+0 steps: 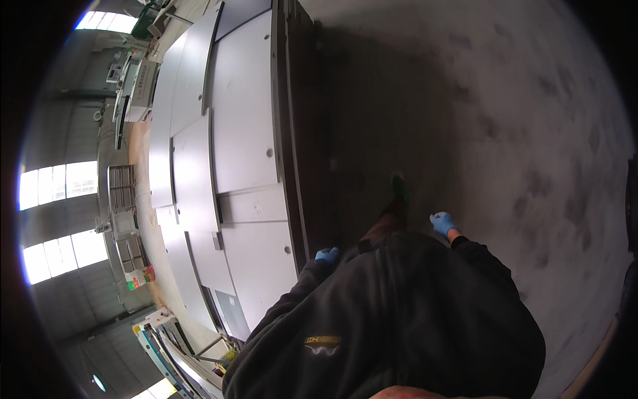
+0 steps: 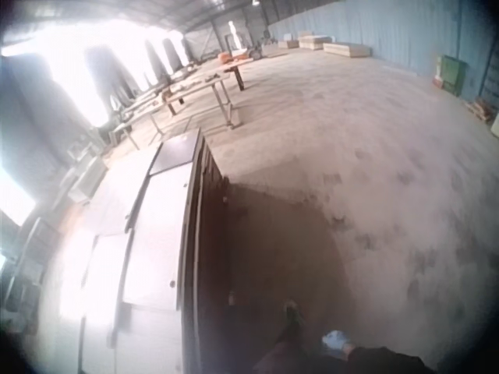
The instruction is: The person repeatedly picks up large white panels from a floor pile and places them onto a growing stack. The person handles each panel with both hands, aligns it, and sets it down before returning for the next one.
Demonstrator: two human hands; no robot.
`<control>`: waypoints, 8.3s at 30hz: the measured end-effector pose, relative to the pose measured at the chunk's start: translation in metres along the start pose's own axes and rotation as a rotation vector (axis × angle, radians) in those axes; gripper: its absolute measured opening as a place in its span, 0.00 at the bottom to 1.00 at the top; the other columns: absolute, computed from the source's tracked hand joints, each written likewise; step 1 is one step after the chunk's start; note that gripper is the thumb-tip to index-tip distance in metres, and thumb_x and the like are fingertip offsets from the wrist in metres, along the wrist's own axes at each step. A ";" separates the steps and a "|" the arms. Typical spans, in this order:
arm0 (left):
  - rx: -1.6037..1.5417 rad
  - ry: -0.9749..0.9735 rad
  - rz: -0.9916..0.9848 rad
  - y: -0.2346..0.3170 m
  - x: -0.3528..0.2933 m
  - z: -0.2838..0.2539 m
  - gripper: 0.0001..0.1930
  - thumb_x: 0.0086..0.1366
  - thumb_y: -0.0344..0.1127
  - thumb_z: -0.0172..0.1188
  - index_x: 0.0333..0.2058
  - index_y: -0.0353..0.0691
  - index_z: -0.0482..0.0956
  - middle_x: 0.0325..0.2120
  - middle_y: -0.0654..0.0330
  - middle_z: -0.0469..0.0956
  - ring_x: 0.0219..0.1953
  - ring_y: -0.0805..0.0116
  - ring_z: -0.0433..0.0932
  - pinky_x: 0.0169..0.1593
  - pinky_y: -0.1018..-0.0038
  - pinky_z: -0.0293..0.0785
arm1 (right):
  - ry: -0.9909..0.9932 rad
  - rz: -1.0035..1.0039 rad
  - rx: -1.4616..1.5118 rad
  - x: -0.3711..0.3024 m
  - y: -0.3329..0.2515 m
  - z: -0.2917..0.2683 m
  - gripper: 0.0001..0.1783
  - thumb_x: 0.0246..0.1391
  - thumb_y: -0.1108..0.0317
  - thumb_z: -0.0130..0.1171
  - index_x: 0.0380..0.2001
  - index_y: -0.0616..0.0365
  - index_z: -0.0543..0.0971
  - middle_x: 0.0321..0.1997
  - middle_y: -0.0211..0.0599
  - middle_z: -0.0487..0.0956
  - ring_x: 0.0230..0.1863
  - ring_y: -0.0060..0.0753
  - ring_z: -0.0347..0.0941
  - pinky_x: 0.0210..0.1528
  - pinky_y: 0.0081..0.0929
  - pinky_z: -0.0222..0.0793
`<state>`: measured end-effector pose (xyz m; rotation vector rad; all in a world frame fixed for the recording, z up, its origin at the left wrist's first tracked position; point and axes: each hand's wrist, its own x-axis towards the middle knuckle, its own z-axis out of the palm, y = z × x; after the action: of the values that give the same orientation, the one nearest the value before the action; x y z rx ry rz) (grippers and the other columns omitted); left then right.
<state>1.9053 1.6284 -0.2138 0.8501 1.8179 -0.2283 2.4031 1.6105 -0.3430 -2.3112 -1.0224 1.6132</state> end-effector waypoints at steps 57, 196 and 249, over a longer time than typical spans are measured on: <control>-0.559 0.379 -0.273 0.155 -0.011 0.106 0.08 0.52 0.32 0.67 0.33 0.41 0.85 0.28 0.56 0.85 0.34 0.58 0.85 0.38 0.67 0.81 | -0.472 -0.145 -0.476 0.223 -0.349 -0.171 0.13 0.68 0.56 0.55 0.33 0.52 0.76 0.27 0.26 0.77 0.25 0.25 0.75 0.25 0.30 0.68; -1.524 1.587 0.077 -1.836 -0.628 -0.546 0.22 0.74 0.37 0.55 0.61 0.32 0.74 0.54 0.52 0.80 0.57 0.62 0.78 0.61 0.68 0.73 | -0.929 -0.613 -1.189 -0.974 -0.329 1.805 0.24 0.64 0.56 0.56 0.51 0.66 0.80 0.39 0.38 0.84 0.35 0.31 0.80 0.41 0.31 0.74; -1.048 1.221 -1.234 -2.495 -0.478 -0.845 0.47 0.58 0.76 0.56 0.53 0.31 0.81 0.50 0.37 0.80 0.55 0.41 0.78 0.61 0.57 0.72 | -1.248 -0.448 -0.825 -1.401 -0.587 2.454 0.34 0.65 0.42 0.57 0.57 0.64 0.75 0.48 0.41 0.81 0.44 0.36 0.81 0.46 0.38 0.82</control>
<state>-0.2453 0.0458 -0.0249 -1.2259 2.8328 0.6018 -0.2737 0.5898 0.0083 -0.8078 -2.5442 2.6894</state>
